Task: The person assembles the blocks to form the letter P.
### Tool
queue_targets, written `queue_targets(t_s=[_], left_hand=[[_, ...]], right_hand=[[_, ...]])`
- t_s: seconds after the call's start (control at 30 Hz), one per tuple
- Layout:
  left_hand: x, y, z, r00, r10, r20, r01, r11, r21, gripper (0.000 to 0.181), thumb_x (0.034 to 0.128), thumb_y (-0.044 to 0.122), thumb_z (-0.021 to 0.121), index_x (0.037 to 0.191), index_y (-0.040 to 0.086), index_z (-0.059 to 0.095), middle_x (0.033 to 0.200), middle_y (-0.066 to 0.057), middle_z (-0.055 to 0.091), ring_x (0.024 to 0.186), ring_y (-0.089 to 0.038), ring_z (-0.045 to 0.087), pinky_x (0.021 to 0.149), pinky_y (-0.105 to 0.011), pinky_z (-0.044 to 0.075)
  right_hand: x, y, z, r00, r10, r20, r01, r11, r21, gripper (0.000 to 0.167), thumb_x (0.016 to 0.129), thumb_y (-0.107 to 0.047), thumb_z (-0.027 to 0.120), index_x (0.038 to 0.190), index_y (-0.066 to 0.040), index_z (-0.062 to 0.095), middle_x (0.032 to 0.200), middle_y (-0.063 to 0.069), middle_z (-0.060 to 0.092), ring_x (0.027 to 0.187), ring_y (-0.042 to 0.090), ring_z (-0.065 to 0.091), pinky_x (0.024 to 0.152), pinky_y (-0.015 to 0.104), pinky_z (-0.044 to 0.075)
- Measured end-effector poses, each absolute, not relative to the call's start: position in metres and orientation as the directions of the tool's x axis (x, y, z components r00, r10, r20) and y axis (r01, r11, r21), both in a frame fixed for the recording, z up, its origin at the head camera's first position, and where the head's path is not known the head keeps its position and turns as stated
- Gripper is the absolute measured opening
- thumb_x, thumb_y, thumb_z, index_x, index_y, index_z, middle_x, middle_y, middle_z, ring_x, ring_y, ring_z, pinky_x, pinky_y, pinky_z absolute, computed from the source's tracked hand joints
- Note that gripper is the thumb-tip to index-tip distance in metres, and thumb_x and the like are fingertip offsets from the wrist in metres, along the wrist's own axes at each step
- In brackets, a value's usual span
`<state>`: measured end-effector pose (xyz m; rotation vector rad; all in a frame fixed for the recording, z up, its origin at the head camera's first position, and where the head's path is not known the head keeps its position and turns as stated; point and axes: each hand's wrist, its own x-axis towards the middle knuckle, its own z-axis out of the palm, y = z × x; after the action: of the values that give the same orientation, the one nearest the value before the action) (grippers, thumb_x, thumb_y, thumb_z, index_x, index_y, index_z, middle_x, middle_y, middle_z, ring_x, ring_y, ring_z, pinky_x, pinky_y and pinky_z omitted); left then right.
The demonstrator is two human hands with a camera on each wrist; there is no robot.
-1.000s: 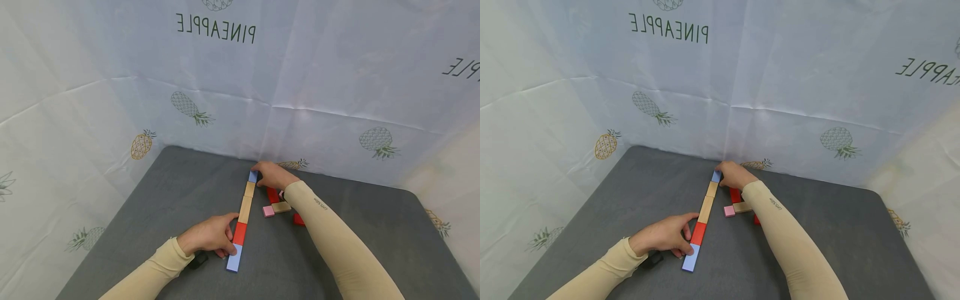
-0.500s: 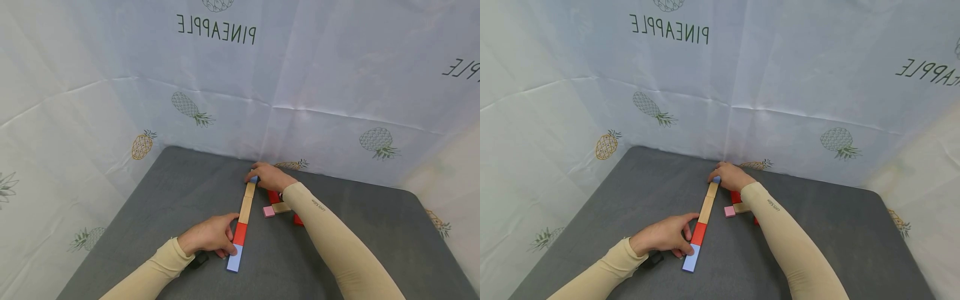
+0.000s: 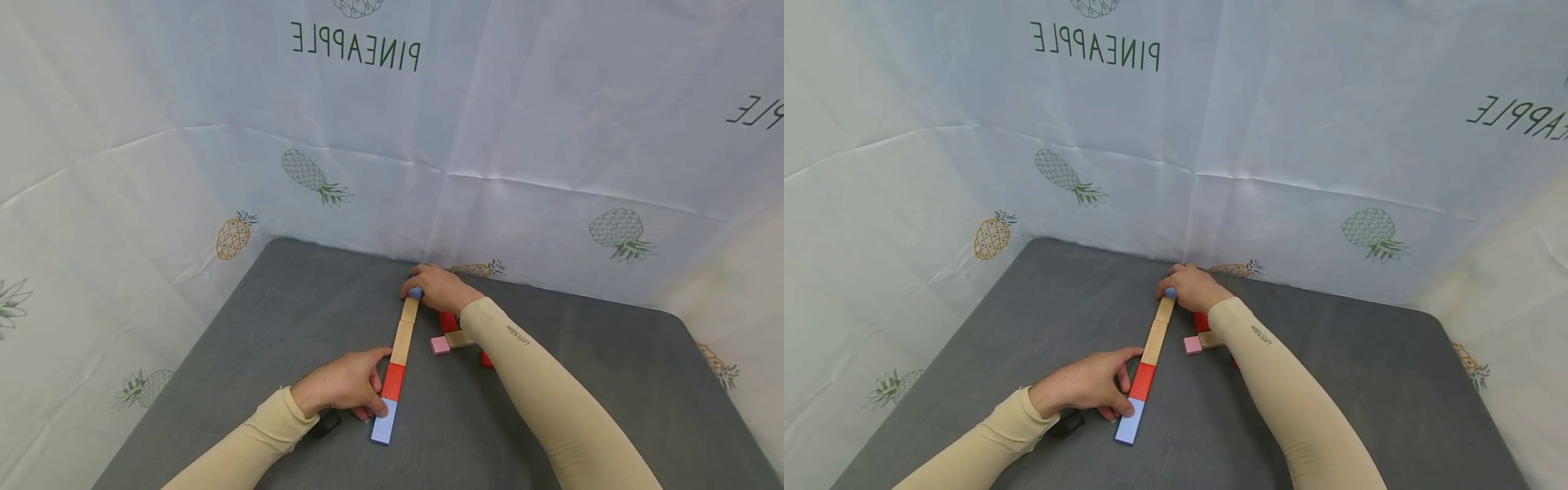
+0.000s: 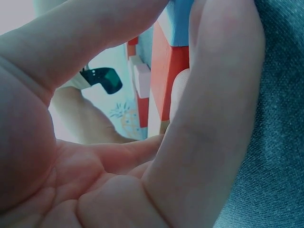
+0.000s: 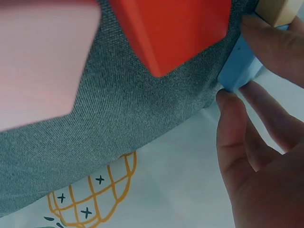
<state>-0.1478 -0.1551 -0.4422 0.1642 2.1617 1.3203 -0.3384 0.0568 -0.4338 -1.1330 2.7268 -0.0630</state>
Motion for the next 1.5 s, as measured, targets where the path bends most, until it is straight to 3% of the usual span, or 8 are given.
queue_targets(t_s=[0.2, 0.43, 0.53, 0.67, 0.93, 1.5], left_hand=[[-0.147, -0.153, -0.442, -0.816, 0.402, -0.415, -0.187, 0.496, 0.848, 0.100, 0.0748, -0.008, 0.091, 0.161, 0.005, 0.043, 0.089, -0.010, 0.063, 0.060, -0.021, 0.071, 0.055, -0.037, 0.065], [-0.147, -0.153, -0.442, -0.823, 0.400, -0.403, -0.171, 0.502, 0.848, 0.101, 0.0739, -0.008, 0.091, 0.162, 0.004, 0.042, 0.090, -0.011, 0.064, 0.059, -0.020, 0.070, 0.054, -0.035, 0.064], [-0.145, -0.154, -0.444, -0.831, 0.402, -0.385, -0.160, 0.490, 0.857, 0.102, 0.0730, -0.010, 0.090, 0.162, 0.003, 0.041, 0.090, -0.012, 0.063, 0.058, -0.020, 0.070, 0.054, -0.036, 0.064], [-0.144, -0.155, -0.445, -0.834, 0.401, -0.378, -0.155, 0.489, 0.859, 0.103, 0.0727, -0.010, 0.089, 0.162, 0.002, 0.041, 0.090, -0.013, 0.063, 0.059, -0.021, 0.070, 0.055, -0.036, 0.065], [-0.144, -0.155, -0.446, -0.832, 0.401, -0.384, -0.158, 0.491, 0.857, 0.103, 0.0723, -0.010, 0.089, 0.162, 0.004, 0.041, 0.091, -0.013, 0.063, 0.059, -0.022, 0.070, 0.056, -0.037, 0.065], [-0.145, -0.155, -0.448, -0.831, 0.401, -0.385, -0.163, 0.486, 0.859, 0.103, 0.0722, -0.010, 0.090, 0.162, 0.005, 0.042, 0.092, -0.013, 0.062, 0.059, -0.022, 0.069, 0.056, -0.037, 0.065]], right_hand=[[-0.337, 0.058, -0.433, -0.699, -0.698, -0.158, -0.688, 0.716, -0.118, 0.045, 0.104, 0.004, 0.063, 0.127, -0.032, 0.079, 0.159, 0.018, 0.055, 0.147, 0.041, 0.052, 0.115, 0.054, 0.055], [-0.332, 0.070, -0.425, -0.744, -0.646, -0.172, -0.611, 0.762, -0.216, 0.061, 0.104, 0.004, 0.059, 0.152, -0.033, 0.063, 0.165, 0.013, 0.049, 0.150, 0.037, 0.051, 0.107, 0.049, 0.060], [-0.325, 0.082, -0.419, -0.787, -0.595, -0.163, -0.544, 0.794, -0.272, 0.061, 0.105, 0.001, 0.062, 0.158, -0.028, 0.058, 0.167, 0.013, 0.047, 0.153, 0.037, 0.049, 0.113, 0.052, 0.056], [-0.309, 0.110, -0.415, -0.842, -0.525, -0.127, -0.462, 0.822, -0.332, 0.052, 0.105, -0.005, 0.067, 0.155, -0.018, 0.060, 0.163, 0.013, 0.053, 0.154, 0.036, 0.049, 0.122, 0.056, 0.049], [-0.279, 0.150, -0.428, -0.927, -0.351, -0.128, -0.265, 0.859, -0.439, 0.041, 0.107, -0.021, 0.068, 0.146, -0.009, 0.068, 0.147, 0.015, 0.068, 0.134, 0.035, 0.063, 0.114, 0.057, 0.055], [-0.275, 0.163, -0.442, -0.948, -0.274, -0.164, -0.172, 0.870, -0.461, 0.036, 0.101, -0.019, 0.077, 0.135, -0.007, 0.075, 0.134, 0.015, 0.074, 0.111, 0.028, 0.066, 0.104, 0.052, 0.062]])
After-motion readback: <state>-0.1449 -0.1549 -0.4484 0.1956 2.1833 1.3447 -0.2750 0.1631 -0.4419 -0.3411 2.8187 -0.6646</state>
